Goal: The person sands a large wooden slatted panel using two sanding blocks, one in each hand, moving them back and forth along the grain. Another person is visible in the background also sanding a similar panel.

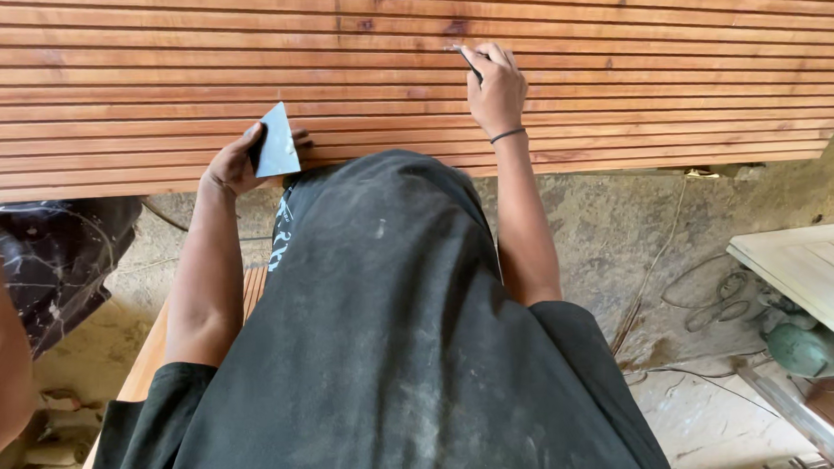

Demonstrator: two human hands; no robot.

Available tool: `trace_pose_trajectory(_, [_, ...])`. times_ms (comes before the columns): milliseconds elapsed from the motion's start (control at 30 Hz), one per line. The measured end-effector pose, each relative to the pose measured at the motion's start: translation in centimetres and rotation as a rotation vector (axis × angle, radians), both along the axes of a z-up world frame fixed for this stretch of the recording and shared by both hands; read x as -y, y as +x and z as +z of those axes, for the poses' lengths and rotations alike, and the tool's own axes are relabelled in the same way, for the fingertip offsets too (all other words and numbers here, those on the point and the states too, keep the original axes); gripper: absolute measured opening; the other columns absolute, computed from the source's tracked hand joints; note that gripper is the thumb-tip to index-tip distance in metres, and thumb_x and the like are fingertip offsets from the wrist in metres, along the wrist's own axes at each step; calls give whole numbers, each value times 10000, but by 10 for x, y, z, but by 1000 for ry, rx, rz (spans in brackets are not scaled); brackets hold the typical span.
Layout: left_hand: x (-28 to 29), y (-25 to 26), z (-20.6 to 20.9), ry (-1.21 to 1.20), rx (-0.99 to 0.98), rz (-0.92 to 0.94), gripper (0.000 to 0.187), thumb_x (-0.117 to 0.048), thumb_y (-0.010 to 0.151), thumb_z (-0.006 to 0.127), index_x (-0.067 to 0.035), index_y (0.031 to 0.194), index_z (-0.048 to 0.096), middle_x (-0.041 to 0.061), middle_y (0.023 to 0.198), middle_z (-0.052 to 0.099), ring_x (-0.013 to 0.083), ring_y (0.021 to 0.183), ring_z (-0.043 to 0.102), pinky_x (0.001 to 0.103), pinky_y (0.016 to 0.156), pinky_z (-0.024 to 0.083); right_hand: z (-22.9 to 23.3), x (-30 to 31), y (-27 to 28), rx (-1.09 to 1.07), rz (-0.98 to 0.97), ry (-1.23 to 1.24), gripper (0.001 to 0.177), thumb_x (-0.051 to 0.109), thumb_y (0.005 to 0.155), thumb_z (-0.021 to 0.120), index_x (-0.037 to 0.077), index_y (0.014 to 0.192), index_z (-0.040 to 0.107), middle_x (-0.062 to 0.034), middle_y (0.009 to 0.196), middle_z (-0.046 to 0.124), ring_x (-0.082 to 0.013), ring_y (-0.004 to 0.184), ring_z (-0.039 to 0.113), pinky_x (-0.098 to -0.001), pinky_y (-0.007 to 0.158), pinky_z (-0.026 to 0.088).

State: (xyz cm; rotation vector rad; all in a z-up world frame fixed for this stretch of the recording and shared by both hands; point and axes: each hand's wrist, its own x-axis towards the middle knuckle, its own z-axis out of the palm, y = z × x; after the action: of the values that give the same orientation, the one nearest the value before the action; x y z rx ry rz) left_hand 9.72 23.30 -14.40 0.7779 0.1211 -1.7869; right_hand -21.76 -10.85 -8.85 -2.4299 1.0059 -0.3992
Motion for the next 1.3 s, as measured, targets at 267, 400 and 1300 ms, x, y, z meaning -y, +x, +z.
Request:
trace_pose_trajectory(267, [104, -71, 7, 134, 158, 278, 370, -316, 1031, 599, -56, 1293, 592, 86, 1175, 691, 233, 1078, 697, 414, 952, 591, 61, -44, 9, 272, -106, 475, 387, -31, 996, 518, 72, 1302, 731, -102, 1235, 712, -270, 908, 613, -386, 775, 500])
trace_pose_trajectory(400, [167, -108, 36, 132, 164, 355, 302, -306, 1030, 597, -62, 1207, 616, 74, 1089, 701, 220, 1004, 709, 402, 863, 616, 113, -84, 19, 503, 45, 316, 377, -94, 994, 512, 2, 1316, 684, -155, 1296, 654, -285, 1223, 636, -391, 1050, 528])
trace_pose_trajectory(1300, [109, -62, 122, -147, 252, 575, 427, -341, 999, 640, -24, 1283, 602, 120, 1134, 711, 261, 1016, 736, 449, 817, 647, -35, -84, 69, -383, 2, 123, 279, 148, 1049, 546, 60, 1294, 647, -121, 1281, 671, -371, 1171, 630, -505, 942, 547])
